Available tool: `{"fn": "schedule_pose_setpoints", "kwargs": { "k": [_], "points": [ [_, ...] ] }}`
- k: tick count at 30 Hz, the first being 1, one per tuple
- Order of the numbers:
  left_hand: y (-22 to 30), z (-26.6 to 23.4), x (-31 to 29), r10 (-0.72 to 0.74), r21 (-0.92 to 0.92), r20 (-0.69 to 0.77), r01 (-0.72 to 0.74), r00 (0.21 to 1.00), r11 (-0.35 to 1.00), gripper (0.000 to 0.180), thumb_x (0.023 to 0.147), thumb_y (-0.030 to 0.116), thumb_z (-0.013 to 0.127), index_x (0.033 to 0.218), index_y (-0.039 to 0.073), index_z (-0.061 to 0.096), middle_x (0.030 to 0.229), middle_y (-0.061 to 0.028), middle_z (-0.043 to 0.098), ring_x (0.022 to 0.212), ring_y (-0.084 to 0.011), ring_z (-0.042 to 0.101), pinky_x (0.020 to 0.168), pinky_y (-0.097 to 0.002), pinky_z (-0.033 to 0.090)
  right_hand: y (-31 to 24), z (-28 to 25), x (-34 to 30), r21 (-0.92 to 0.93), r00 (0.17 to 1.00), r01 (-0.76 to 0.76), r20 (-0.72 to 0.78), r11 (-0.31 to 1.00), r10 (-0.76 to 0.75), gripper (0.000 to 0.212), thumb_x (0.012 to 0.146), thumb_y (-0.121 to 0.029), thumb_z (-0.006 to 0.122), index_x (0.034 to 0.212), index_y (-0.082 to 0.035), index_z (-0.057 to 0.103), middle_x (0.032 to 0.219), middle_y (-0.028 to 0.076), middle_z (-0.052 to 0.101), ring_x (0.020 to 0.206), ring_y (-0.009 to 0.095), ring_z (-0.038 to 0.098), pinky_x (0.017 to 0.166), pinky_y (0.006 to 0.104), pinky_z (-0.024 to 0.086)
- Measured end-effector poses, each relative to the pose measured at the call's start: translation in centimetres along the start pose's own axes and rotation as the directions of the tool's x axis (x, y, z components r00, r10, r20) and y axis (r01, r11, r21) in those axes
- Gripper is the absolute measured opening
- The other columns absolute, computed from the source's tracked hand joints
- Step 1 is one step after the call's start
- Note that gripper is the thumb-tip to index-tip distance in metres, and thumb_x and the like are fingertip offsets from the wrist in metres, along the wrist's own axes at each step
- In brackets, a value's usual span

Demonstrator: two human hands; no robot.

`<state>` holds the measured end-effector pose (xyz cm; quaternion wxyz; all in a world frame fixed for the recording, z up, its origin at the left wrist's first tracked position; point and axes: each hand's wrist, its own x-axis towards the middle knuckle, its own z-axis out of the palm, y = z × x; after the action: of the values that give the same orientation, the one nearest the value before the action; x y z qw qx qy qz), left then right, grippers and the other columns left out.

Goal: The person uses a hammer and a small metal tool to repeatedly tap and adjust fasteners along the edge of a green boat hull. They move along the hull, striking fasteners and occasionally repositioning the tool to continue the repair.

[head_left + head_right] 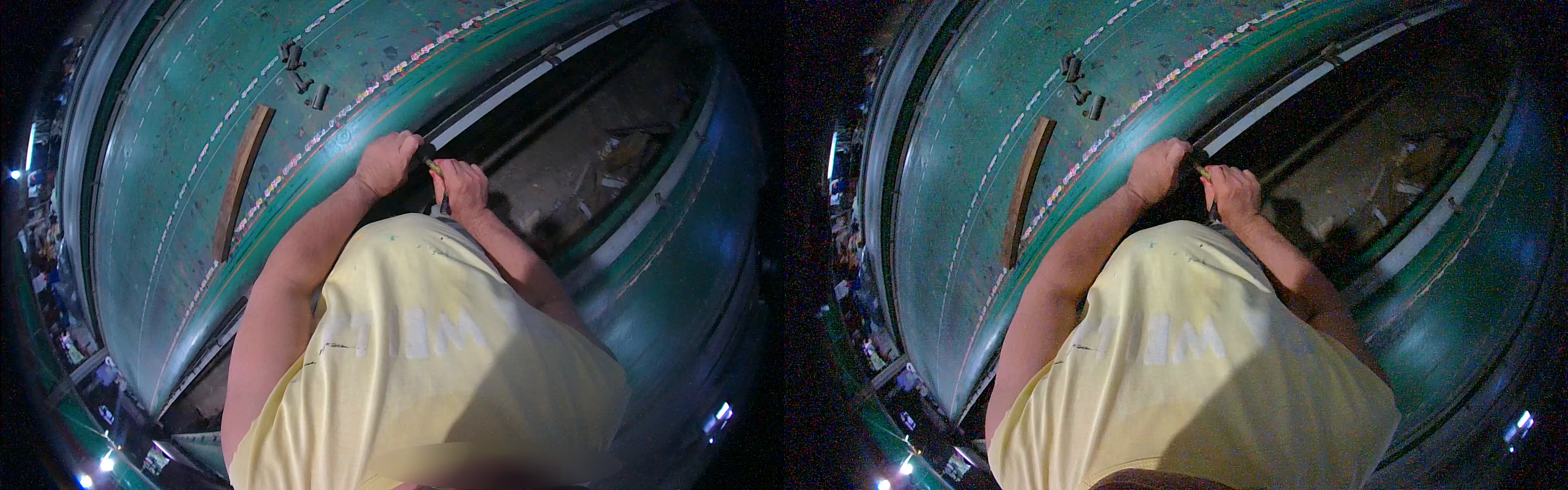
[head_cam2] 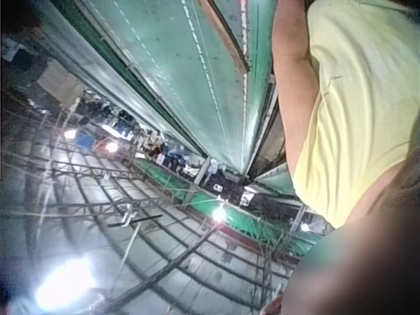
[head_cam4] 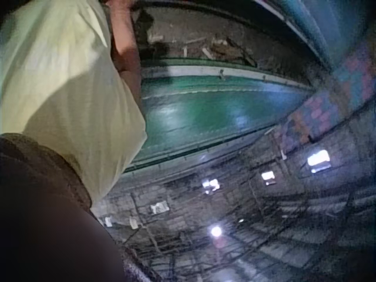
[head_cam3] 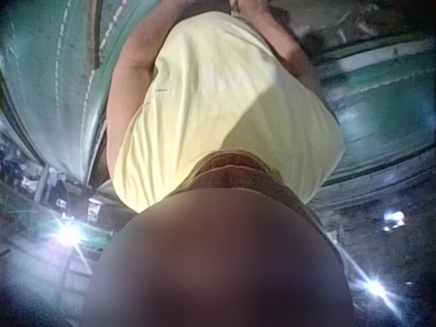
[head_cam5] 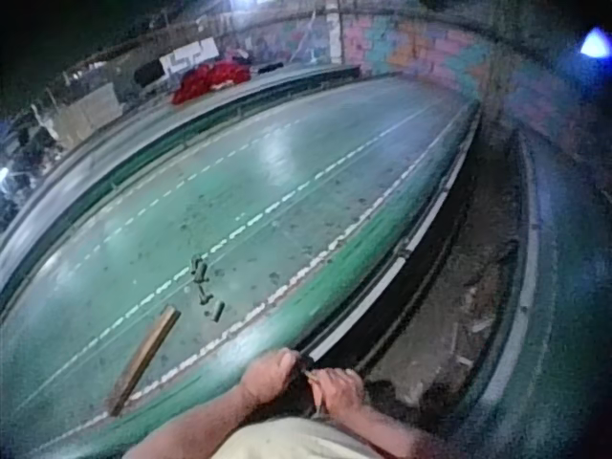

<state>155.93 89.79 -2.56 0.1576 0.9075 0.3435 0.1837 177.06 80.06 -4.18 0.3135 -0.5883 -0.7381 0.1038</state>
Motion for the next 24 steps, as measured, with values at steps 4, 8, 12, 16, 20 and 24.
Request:
{"fn": "schedule_pose_setpoints", "kwargs": {
  "k": [4, 8, 12, 16, 20, 24],
  "points": [
    [-0.1, -0.3, 0.1, 0.011, 0.006, 0.022, -0.011, 1.0, 1.0, 0.034, 0.088, 0.01, 0.07, 0.12, 0.011, 0.061, 0.107, -0.0116, 0.067, 0.097, -0.0363, 0.07, 0.084, -0.0502, 0.057, 0.4, 2.2, -1.0, 0.107, 0.984, -0.164, 0.08, 0.981, 0.156, 0.024, 0.099, -0.025, 0.077, 0.113, -0.009, 0.068, 0.085, 0.014, 0.075, 0.074, 0.037, 0.075, 0.064, 0.054, 0.055],
    [0.0, -0.2, 0.0, 0.015, -0.037, 0.012, -0.014, 1.0, 0.999, 0.033, 0.087, 0.008, 0.069, 0.12, 0.009, 0.061, 0.106, -0.0137, 0.066, 0.095, -0.0382, 0.07, 0.082, -0.0511, 0.057, -0.2, 3.9, -2.0, 0.354, 0.95, -0.308, 0.064, 0.883, 0.305, 0.022, 0.102, -0.023, 0.076, 0.114, -0.008, 0.066, 0.081, 0.018, 0.073, 0.069, 0.039, 0.075, 0.062, 0.0513, 0.057],
    [-0.2, 0.0, -0.2, 0.014, -0.017, 0.058, -0.013, 0.998, 1.0, 0.035, 0.087, 0.012, 0.072, 0.121, 0.012, 0.061, 0.111, -0.0106, 0.066, 0.099, -0.0349, 0.07, 0.085, -0.049, 0.057, -0.8, 4.0, -2.1, 0.585, 0.889, -0.439, 0.171, 0.682, 0.426, 0.014, 0.104, -0.015, 0.074, 0.111, -0.007, 0.064, 0.076, 0.011, 0.067, 0.065, 0.02, 0.066, 0.06, 0.0394, 0.051],
    [0.2, -0.1, -0.4, -0.01, 0.008, 0.072, 0.009, 0.997, 1.0, 0.037, 0.086, 0.01, 0.072, 0.122, 0.011, 0.062, 0.11, -0.0118, 0.067, 0.1, -0.0356, 0.07, 0.086, -0.0494, 0.057, -1.3, 3.5, -2.1, 0.643, 0.824, -0.544, 0.287, 0.54, 0.489, 0.012, 0.106, -0.013, 0.072, 0.107, -0.006, 0.063, 0.072, 0.004, 0.057, 0.065, 0.013, 0.052, 0.058, 0.0355, 0.043],
    [-0.2, 0.2, -0.1, 0.013, -0.027, 0.032, -0.012, 0.999, 1.0, 0.038, 0.084, 0.006, 0.072, 0.121, 0.01, 0.062, 0.108, -0.0133, 0.067, 0.099, -0.0373, 0.07, 0.086, -0.0507, 0.057, -0.1, 3.6, -1.7, 0.707, 0.81, -0.558, 0.353, 0.433, 0.468, 0.009, 0.107, -0.011, 0.07, 0.105, -0.006, 0.062, 0.072, 0.001, 0.055, 0.068, 0.011, 0.048, 0.059, 0.0331, 0.038],
    [0.0, 0.2, 0.0, -0.001, -0.004, 0.006, 0.001, 1.0, 1.0, 0.037, 0.087, 0.006, 0.071, 0.122, 0.01, 0.061, 0.108, -0.0137, 0.068, 0.099, -0.0384, 0.07, 0.086, -0.0519, 0.057, 1.2, 2.1, -0.3, 0.366, 0.483, -0.591, 0.874, -0.719, 0.049, 0.025, 0.111, -0.034, 0.067, 0.105, -0.01, 0.063, 0.064, -0.008, 0.038, 0.053, 0.007, 0.033, 0.049, 0.0291, 0.028]
  ]
}}
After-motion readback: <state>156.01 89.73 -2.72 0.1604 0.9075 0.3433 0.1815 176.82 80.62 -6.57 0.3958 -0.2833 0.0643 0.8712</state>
